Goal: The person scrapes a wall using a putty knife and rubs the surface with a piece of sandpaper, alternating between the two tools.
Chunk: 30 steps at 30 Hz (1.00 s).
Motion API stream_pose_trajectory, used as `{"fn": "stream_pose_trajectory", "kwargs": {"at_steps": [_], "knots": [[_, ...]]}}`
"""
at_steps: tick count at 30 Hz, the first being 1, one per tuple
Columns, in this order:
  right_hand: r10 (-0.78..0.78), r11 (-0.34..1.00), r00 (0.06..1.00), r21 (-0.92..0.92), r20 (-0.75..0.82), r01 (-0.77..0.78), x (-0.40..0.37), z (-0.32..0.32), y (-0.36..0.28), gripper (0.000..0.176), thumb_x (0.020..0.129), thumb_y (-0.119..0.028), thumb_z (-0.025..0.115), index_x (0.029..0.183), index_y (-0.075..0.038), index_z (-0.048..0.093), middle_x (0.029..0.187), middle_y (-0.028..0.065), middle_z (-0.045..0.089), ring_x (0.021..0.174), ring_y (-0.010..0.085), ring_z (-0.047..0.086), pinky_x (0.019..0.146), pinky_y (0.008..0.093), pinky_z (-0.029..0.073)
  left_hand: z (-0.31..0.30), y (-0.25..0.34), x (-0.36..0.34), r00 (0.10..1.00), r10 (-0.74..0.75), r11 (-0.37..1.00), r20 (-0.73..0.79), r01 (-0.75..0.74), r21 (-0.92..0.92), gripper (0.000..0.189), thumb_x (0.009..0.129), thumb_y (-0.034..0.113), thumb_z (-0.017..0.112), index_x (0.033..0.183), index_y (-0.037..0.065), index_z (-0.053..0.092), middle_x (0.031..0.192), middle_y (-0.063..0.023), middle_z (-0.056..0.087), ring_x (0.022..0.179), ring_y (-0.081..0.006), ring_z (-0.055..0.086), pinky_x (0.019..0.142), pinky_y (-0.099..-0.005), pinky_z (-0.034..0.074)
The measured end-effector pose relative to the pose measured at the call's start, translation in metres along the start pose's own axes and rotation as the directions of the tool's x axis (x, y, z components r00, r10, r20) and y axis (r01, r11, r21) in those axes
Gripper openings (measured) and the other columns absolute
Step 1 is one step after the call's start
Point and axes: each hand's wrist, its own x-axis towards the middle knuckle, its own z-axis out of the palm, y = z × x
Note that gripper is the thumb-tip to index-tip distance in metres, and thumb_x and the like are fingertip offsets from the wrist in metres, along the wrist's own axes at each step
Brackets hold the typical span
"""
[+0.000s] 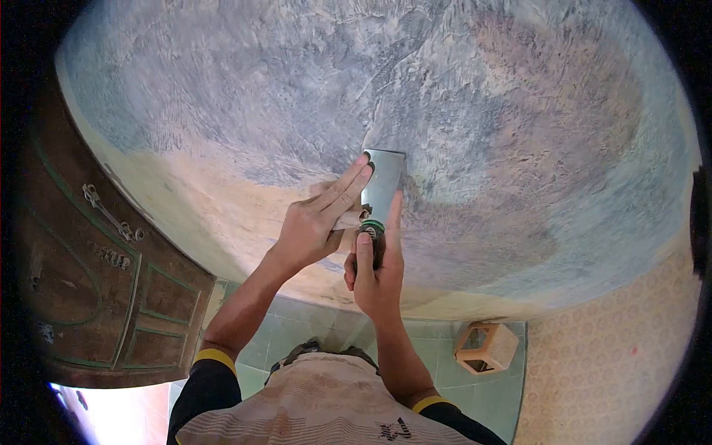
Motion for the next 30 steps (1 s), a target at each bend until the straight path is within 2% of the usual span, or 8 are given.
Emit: {"fn": "stream_pose_trajectory", "kwargs": {"at_steps": [2, 9, 11, 17, 20, 30], "knots": [[-0.012, 1.0, 1.0, 0.009, -0.005, 0.012, 0.0, 0.005, 0.003, 0.065, 0.104, -0.011, 0.039, 0.157, -0.008, 0.001, 0.074, 0.0007, 0.046, 0.046, 0.0045, 0.041, 0.038, 0.0204, 0.035, 0.005, 0.0, 0.0, 0.998, 0.0, 0.999, -0.064, -0.003, -0.042, 0.087, 0.066, -0.001, 0.07, 0.148, 0.015, 0.043, 0.151, -0.005, 0.044, 0.098, -0.0261, 0.067, 0.065, -0.0287, 0.057], [-0.02, 0.999, 0.998, 0.024, -0.054, 0.022, 0.002, 0.018, 0.011, 0.068, 0.105, -0.015, 0.041, 0.157, -0.009, -0.003, 0.073, -0.0005, 0.047, 0.046, 0.0037, 0.042, 0.039, 0.0195, 0.035, 0.008, 0.0, 0.002, 0.995, -0.019, 0.999, -0.095, 0.014, -0.049, 0.081, 0.073, 0.006, 0.072, 0.148, 0.013, 0.042, 0.149, -0.009, 0.046, 0.1, -0.0245, 0.068, 0.067, -0.0293, 0.058], [-0.017, 1.0, 0.998, 0.015, -0.061, 0.018, 0.002, 0.019, 0.012, 0.068, 0.105, -0.016, 0.041, 0.157, -0.009, -0.003, 0.073, -0.0007, 0.047, 0.046, 0.0036, 0.043, 0.039, 0.0195, 0.035, 0.007, -0.001, 0.003, 0.993, -0.028, 0.995, -0.115, 0.016, -0.103, 0.077, 0.075, 0.01, 0.072, 0.147, 0.013, 0.044, 0.148, -0.0094, 0.047, 0.098, -0.0249, 0.068, 0.067, -0.0294, 0.058], [-0.026, 0.999, 0.997, -0.033, -0.071, 0.024, 0.003, 0.017, 0.016, 0.07, 0.105, -0.017, 0.042, 0.156, -0.009, -0.005, 0.074, -0.0008, 0.049, 0.046, 0.0033, 0.042, 0.039, 0.0195, 0.034, 0.009, 0.0, 0.004, 0.991, -0.022, 0.998, -0.131, 0.014, -0.06, 0.073, 0.076, 0.013, 0.072, 0.145, 0.012, 0.047, 0.146, -0.0107, 0.049, 0.094, -0.0255, 0.069, 0.065, -0.029, 0.057], [0.004, 0.998, 0.997, 0.058, -0.073, 0.0, 0.005, 0.022, 0.01, 0.07, 0.105, -0.018, 0.042, 0.156, -0.009, -0.005, 0.074, -0.0006, 0.049, 0.046, 0.0033, 0.041, 0.039, 0.0197, 0.034, 0.008, -0.008, 0.008, 0.989, 0.011, 0.994, -0.145, -0.027, -0.108, 0.073, 0.077, 0.012, 0.072, 0.145, 0.012, 0.047, 0.146, -0.0113, 0.049, 0.095, -0.0265, 0.068, 0.064, -0.0289, 0.057], [-0.08, 0.989, 0.986, -0.138, -0.147, 0.06, 0.003, 0.032, 0.029, 0.069, 0.106, -0.02, 0.04, 0.156, -0.007, -0.005, 0.071, -0.0007, 0.049, 0.048, 0.0037, 0.041, 0.041, 0.0203, 0.035, 0.007, -0.011, 0.008, 0.99, 0.006, 0.995, -0.137, -0.02, -0.101, 0.073, 0.075, 0.013, 0.072, 0.144, 0.011, 0.049, 0.146, -0.0109, 0.05, 0.097, -0.0296, 0.068, 0.065, -0.0293, 0.057]]}}
